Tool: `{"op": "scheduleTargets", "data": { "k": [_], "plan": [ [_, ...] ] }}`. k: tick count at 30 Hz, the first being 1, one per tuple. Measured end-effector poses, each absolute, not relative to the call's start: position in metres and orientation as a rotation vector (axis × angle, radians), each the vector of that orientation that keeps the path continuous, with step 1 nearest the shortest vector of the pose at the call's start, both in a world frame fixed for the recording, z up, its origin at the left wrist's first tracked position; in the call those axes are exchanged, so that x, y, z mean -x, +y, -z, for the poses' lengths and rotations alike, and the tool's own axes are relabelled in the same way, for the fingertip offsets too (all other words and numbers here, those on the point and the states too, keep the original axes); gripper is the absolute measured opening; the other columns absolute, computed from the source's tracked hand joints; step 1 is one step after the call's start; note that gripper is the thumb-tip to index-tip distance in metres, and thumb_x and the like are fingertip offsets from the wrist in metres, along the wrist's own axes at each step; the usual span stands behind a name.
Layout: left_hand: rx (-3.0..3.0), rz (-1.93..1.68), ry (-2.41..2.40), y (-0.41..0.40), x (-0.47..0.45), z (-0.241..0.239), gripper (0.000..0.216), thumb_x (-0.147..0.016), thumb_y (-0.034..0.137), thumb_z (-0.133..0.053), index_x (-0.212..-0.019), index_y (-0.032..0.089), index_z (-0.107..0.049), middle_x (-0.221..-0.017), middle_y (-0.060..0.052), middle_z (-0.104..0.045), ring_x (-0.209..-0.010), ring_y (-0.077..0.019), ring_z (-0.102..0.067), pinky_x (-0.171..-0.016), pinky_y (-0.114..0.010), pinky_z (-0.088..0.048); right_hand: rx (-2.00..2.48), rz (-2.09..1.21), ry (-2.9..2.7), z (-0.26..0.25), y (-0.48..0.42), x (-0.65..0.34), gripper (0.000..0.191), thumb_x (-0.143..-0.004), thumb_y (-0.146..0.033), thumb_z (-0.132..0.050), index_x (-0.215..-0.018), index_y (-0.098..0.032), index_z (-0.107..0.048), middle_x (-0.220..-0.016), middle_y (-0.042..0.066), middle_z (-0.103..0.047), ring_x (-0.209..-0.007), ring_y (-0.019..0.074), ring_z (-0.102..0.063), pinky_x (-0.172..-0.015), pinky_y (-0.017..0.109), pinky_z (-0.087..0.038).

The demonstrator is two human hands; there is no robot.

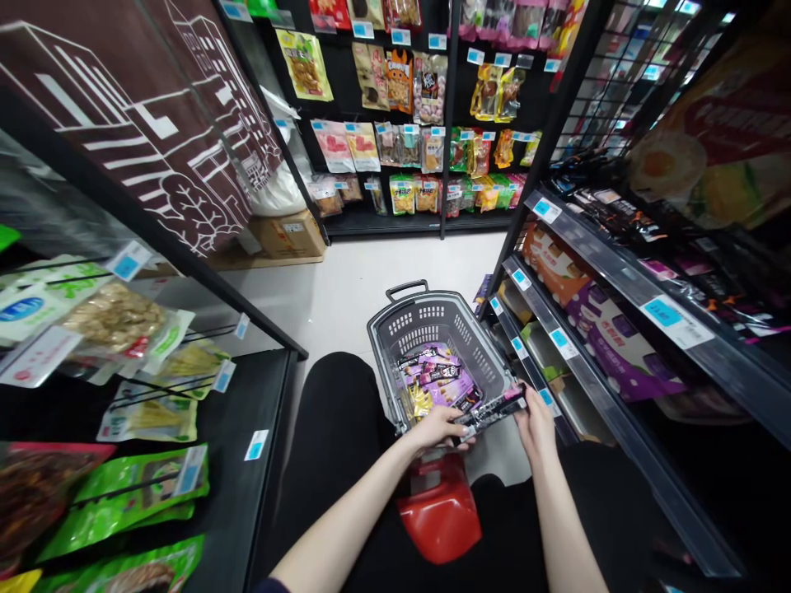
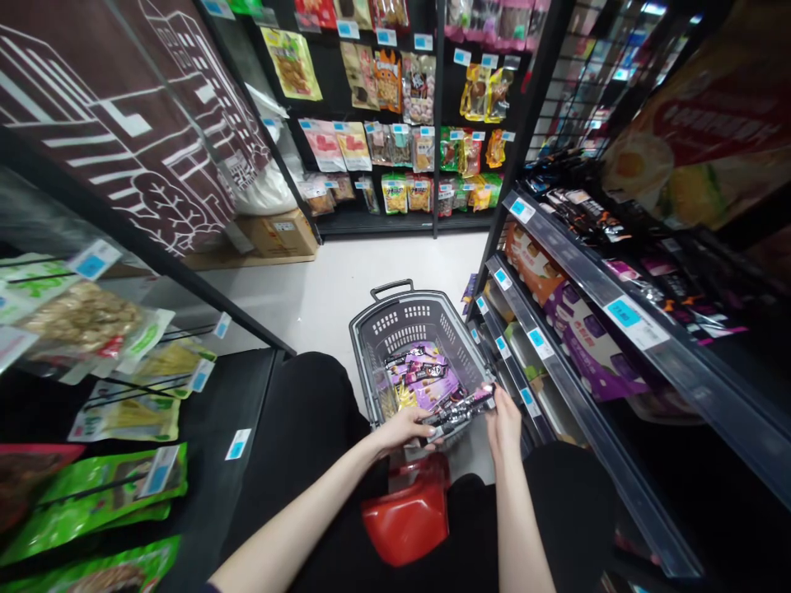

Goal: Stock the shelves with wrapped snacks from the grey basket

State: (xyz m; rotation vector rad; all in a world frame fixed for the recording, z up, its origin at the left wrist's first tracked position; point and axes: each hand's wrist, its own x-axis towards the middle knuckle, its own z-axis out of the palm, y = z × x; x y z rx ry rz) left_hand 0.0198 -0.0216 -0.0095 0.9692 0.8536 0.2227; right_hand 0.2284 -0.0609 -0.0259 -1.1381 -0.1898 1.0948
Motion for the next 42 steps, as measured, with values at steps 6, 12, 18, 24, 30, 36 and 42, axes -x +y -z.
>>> {"op": "scheduleTargets", "data": {
  "k": [6,12,18,24,30,36,42],
  "plan": [
    [-1.033,-0.328,0.917,-0.015,-0.022,0.019,0.050,-0.050,0.053,-0.072,-0.076,0.013,-0.056,-0.063,-0.002,-0.062,-0.055,-0.0141,-0.057,-0.055,-0.026,-0.043,1.169,-1.062,-0.241,0.031,-0.059,-0.231,0.044,-0.051,-0.029,-0.081,-0.091,-0.018,-0.063,-0.083,0.003,-0.067,-0.080,0.0183,-0.065,-0.078,0.035,-0.053],
    [-1.067,-0.318,0.917,-0.013,-0.027,0.034,0.057,-0.054,0.060,-0.065,-0.090,0.018,-0.054,-0.087,-0.004,-0.064,-0.072,-0.0202,-0.063,-0.063,-0.031,-0.049,1.350,-0.984,-0.360,0.048,-0.029,-0.212,0.042,-0.044,-0.047,-0.079,-0.065,-0.019,-0.054,-0.052,-0.004,-0.051,-0.051,0.0145,-0.055,-0.050,0.031,-0.051],
    [-1.735,-0.427,1.497,0.009,-0.009,0.033,0.055,-0.066,0.044,-0.050,-0.112,0.014,-0.053,-0.113,-0.013,-0.061,-0.106,-0.0301,-0.057,-0.090,-0.039,-0.043,1.627,-0.735,-0.394,0.051,-0.001,-0.218,0.039,-0.047,-0.048,-0.073,-0.056,-0.022,-0.045,-0.048,-0.002,-0.049,-0.054,0.0216,-0.057,-0.056,0.038,-0.047],
    [-1.664,-0.408,1.345,0.023,0.001,0.026,0.036,-0.067,0.043,-0.044,-0.088,0.021,-0.062,-0.095,-0.003,-0.069,-0.093,-0.0218,-0.063,-0.082,-0.027,-0.047,1.607,-0.351,-0.742,-0.059,-0.017,-0.275,0.025,-0.065,-0.038,-0.063,-0.083,-0.020,-0.063,-0.092,0.010,-0.064,-0.092,0.0259,-0.056,-0.087,0.036,-0.038],
    [-1.758,-0.408,1.190,0.010,-0.016,0.028,0.037,-0.068,0.046,-0.044,-0.086,0.021,-0.064,-0.087,-0.003,-0.070,-0.089,-0.0225,-0.063,-0.081,-0.029,-0.045,1.998,0.629,-1.067,-0.218,-0.033,-0.386,0.033,-0.083,-0.027,-0.043,-0.107,-0.011,-0.059,-0.102,0.020,-0.059,-0.098,0.0301,-0.052,-0.086,0.041,-0.034],
    [-1.897,-0.271,1.078,0.001,-0.022,0.032,0.030,-0.076,0.036,-0.041,-0.088,0.020,-0.063,-0.089,-0.003,-0.069,-0.087,-0.0208,-0.063,-0.079,-0.028,-0.044,2.595,0.236,-1.448,-0.244,-0.014,-0.435,0.028,-0.083,-0.027,-0.050,-0.102,-0.012,-0.064,-0.098,0.018,-0.063,-0.093,0.0257,-0.058,-0.079,0.033,-0.039],
    [-1.948,-0.222,1.092,-0.002,-0.017,0.036,0.028,-0.078,0.028,-0.041,-0.092,0.020,-0.063,-0.096,-0.004,-0.068,-0.094,-0.0201,-0.061,-0.083,-0.027,-0.042,2.772,0.210,-1.218,-0.240,-0.013,-0.429,0.039,-0.082,-0.046,-0.046,-0.099,-0.018,-0.068,-0.107,0.019,-0.059,-0.103,0.0388,-0.048,-0.077,0.050,-0.036]
  ]
}}
